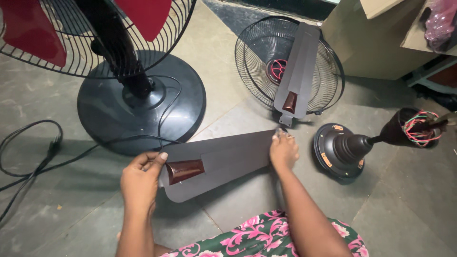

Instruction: The person wipes a detached dark gray fan blade with a patterned cloth, cleaning both sides and the central hub area. The blade is flipped over repeatedly to ensure thorough cleaning of all surfaces.

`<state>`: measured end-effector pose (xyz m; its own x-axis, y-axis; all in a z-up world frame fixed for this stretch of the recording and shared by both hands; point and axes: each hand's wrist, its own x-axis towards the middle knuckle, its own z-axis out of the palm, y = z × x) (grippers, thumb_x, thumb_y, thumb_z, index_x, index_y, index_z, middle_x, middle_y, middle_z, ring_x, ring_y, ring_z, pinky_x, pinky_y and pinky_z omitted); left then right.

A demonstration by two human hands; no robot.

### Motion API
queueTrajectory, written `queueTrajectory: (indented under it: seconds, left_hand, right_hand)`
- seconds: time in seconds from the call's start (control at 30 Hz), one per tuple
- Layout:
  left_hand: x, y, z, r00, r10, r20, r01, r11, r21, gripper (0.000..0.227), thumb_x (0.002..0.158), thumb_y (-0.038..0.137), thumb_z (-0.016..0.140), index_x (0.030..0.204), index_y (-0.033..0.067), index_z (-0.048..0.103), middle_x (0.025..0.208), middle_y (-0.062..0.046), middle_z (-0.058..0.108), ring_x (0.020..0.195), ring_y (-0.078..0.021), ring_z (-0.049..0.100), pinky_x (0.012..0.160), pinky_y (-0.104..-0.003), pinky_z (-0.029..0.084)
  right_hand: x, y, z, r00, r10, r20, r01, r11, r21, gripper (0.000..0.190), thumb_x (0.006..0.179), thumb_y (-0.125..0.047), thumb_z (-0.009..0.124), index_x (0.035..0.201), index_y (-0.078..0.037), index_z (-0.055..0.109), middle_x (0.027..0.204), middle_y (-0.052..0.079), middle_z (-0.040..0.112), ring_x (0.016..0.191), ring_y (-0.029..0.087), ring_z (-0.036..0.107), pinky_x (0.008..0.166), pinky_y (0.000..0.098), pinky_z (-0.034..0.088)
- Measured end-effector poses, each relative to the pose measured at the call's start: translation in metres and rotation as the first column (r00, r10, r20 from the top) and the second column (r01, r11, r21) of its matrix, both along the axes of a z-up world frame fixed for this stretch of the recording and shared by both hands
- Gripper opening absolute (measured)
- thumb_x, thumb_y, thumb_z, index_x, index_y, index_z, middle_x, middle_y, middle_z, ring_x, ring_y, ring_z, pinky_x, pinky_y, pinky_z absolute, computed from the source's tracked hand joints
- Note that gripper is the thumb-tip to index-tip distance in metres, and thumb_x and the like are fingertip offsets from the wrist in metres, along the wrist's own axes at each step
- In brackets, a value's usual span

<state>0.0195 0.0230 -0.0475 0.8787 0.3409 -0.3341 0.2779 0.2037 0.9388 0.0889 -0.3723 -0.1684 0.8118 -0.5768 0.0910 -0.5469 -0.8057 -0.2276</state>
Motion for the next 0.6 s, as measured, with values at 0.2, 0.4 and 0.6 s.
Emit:
queueTrajectory:
  seconds: [0.2, 0.4, 0.6]
  left_hand:
    - [0.001, 0.004, -0.012, 1.000, 0.001, -0.030, -0.001, 1.000, 0.001, 0.021, 0.088, 0.012, 0.078, 0.102, -0.0033, 0.074, 0.084, -0.009, 0.073, 0.068, -0.0120, 0.063, 0.059, -0.026, 0.049]
    - [0.001, 0.005, -0.018, 0.999, -0.023, 0.037, 0.024, 1.000, -0.017, 0.021, 0.089, 0.013, 0.078, 0.102, -0.0033, 0.074, 0.085, -0.009, 0.074, 0.070, -0.0105, 0.064, 0.062, -0.024, 0.049]
    - [0.000, 0.005, -0.009, 0.998, -0.047, 0.045, 0.046, 0.999, 0.022, 0.023, 0.089, 0.014, 0.078, 0.104, -0.0028, 0.073, 0.085, -0.008, 0.074, 0.069, -0.0093, 0.063, 0.061, -0.024, 0.049]
  right_hand:
    - [-0.028, 0.070, 0.032, 0.873, 0.408, 0.268, -0.419, 0.908, -0.017, 0.025, 0.090, -0.021, 0.071, 0.113, -0.012, 0.069, 0.121, 0.014, 0.065, 0.109, 0.039, 0.058, 0.097, 0.0479, 0.046]
    - [-0.038, 0.069, 0.100, 0.787, 0.488, 0.377, -0.612, 0.543, 0.575, 0.035, 0.086, -0.004, 0.061, 0.119, -0.012, 0.071, 0.093, 0.005, 0.073, 0.076, 0.025, 0.068, 0.066, 0.0362, 0.056]
    - [-0.054, -0.010, 0.140, 0.922, 0.048, 0.383, -0.361, 0.462, 0.810, 0.036, 0.088, 0.002, 0.050, 0.117, -0.009, 0.067, 0.081, 0.006, 0.067, 0.054, 0.015, 0.066, 0.048, 0.0301, 0.058]
